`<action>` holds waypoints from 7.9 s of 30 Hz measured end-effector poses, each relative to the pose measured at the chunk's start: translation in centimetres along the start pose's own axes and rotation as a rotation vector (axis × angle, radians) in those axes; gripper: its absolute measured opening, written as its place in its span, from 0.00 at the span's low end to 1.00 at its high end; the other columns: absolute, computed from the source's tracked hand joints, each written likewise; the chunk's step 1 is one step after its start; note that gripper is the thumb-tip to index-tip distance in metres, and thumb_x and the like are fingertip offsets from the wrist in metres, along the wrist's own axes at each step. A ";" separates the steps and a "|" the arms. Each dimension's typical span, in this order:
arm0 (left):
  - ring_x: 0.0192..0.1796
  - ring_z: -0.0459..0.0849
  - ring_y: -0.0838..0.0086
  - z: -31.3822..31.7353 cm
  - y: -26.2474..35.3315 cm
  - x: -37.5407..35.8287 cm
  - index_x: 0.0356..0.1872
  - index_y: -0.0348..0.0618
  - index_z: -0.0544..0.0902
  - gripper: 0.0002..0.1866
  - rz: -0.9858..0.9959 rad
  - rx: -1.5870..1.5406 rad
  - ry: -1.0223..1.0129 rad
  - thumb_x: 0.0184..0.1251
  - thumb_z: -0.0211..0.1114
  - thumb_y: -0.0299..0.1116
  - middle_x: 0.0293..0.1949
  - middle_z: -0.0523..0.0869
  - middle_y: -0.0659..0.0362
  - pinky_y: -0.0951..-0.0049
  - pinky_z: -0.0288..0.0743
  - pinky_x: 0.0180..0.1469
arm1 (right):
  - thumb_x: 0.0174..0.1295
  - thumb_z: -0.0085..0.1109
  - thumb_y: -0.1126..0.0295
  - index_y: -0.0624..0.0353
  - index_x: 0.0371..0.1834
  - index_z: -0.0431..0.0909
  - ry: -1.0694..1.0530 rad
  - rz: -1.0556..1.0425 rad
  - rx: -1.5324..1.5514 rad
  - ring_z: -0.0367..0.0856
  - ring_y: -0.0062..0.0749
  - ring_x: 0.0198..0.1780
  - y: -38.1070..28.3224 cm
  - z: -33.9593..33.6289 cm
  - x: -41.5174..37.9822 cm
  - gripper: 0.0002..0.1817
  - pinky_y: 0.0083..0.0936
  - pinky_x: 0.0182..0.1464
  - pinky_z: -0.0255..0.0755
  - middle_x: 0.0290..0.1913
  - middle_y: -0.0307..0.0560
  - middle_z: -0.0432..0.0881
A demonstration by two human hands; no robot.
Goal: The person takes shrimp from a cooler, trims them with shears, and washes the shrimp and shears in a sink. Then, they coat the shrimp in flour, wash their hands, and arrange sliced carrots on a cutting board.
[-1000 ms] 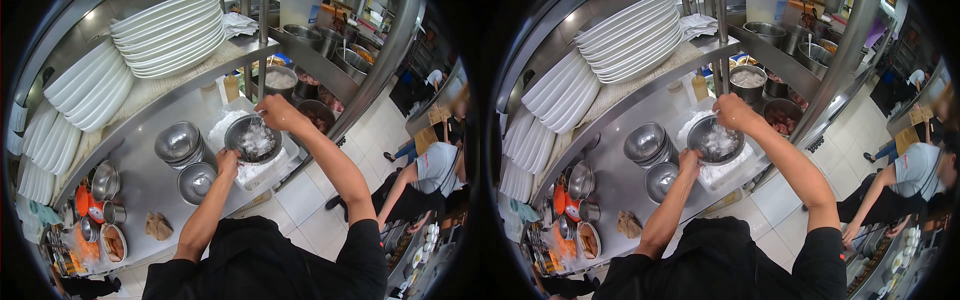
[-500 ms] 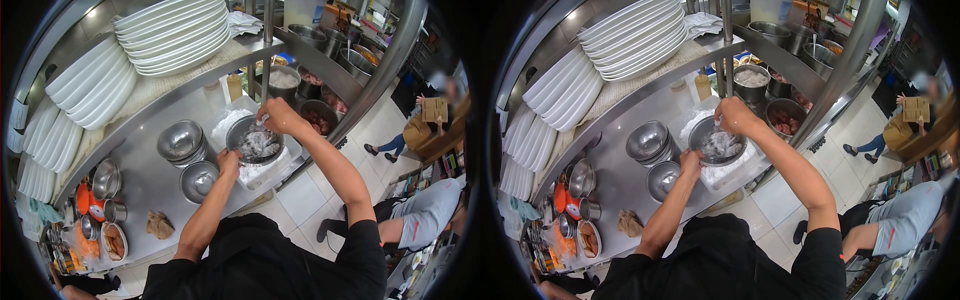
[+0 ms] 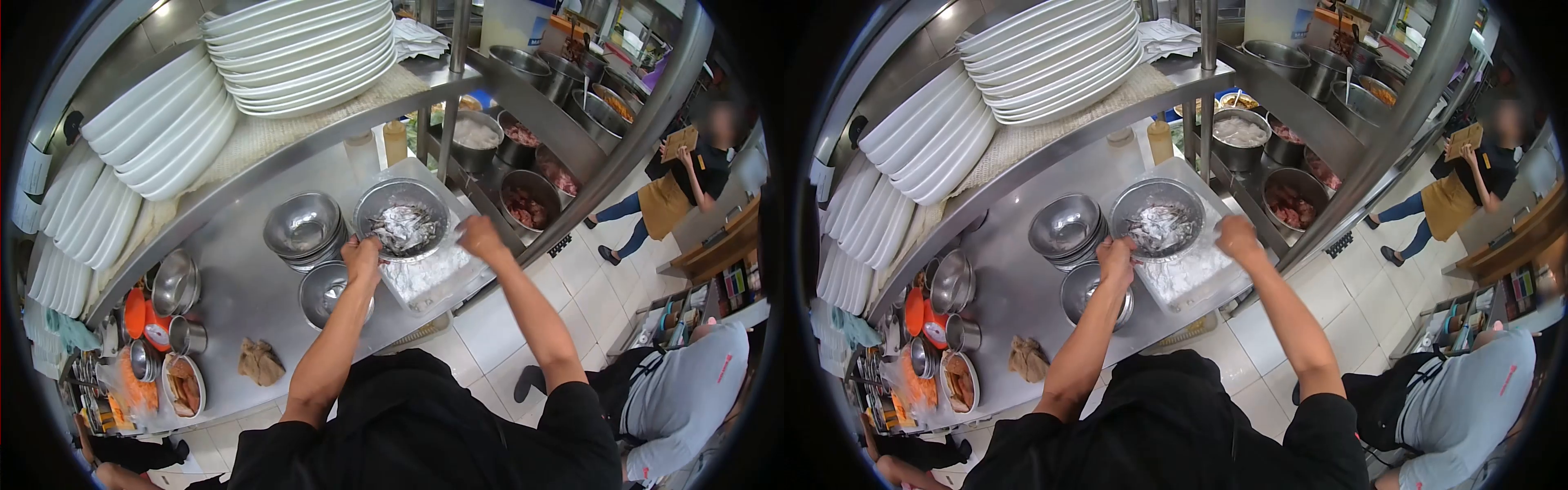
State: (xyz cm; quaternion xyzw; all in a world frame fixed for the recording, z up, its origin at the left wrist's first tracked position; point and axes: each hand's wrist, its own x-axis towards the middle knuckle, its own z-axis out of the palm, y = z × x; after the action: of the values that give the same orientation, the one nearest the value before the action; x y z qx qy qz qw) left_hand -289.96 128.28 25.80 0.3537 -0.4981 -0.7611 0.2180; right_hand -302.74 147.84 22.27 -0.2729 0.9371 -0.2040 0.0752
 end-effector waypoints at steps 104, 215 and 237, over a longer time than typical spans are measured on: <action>0.16 0.71 0.74 -100.3 28.6 -22.7 0.24 0.33 0.77 0.12 0.357 -0.497 0.904 0.33 0.53 0.14 0.19 0.76 0.58 0.77 0.64 0.17 | 0.44 0.70 0.72 0.64 0.40 0.79 -0.235 -1.042 0.798 0.78 0.40 0.38 -104.6 32.7 -26.4 0.18 0.30 0.42 0.71 0.40 0.51 0.78; 0.35 0.79 0.75 -286.2 61.6 -44.5 0.50 0.38 0.73 0.22 0.259 -0.213 1.376 0.61 0.63 0.42 0.39 0.81 0.55 0.76 0.73 0.32 | 0.62 0.47 0.65 0.59 0.32 0.74 -1.419 0.282 1.768 0.77 0.34 0.31 -265.2 116.4 -79.7 0.10 0.31 0.34 0.76 0.30 0.44 0.79; 0.41 0.82 0.57 -343.5 79.2 -35.8 0.42 0.39 0.80 0.25 -0.001 0.370 1.753 0.56 0.61 0.52 0.33 0.83 0.45 0.61 0.72 0.46 | 0.58 0.57 0.66 0.57 0.42 0.74 -1.978 0.161 0.678 0.75 0.30 0.39 -305.2 148.7 -101.0 0.11 0.28 0.45 0.70 0.37 0.41 0.77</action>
State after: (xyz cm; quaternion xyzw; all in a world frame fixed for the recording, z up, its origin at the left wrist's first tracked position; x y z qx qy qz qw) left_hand -8.63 -87.05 22.51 0.8378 -0.2671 -0.1253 0.4593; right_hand -33.63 -82.53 19.84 -0.2194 0.3671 -0.1363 0.8936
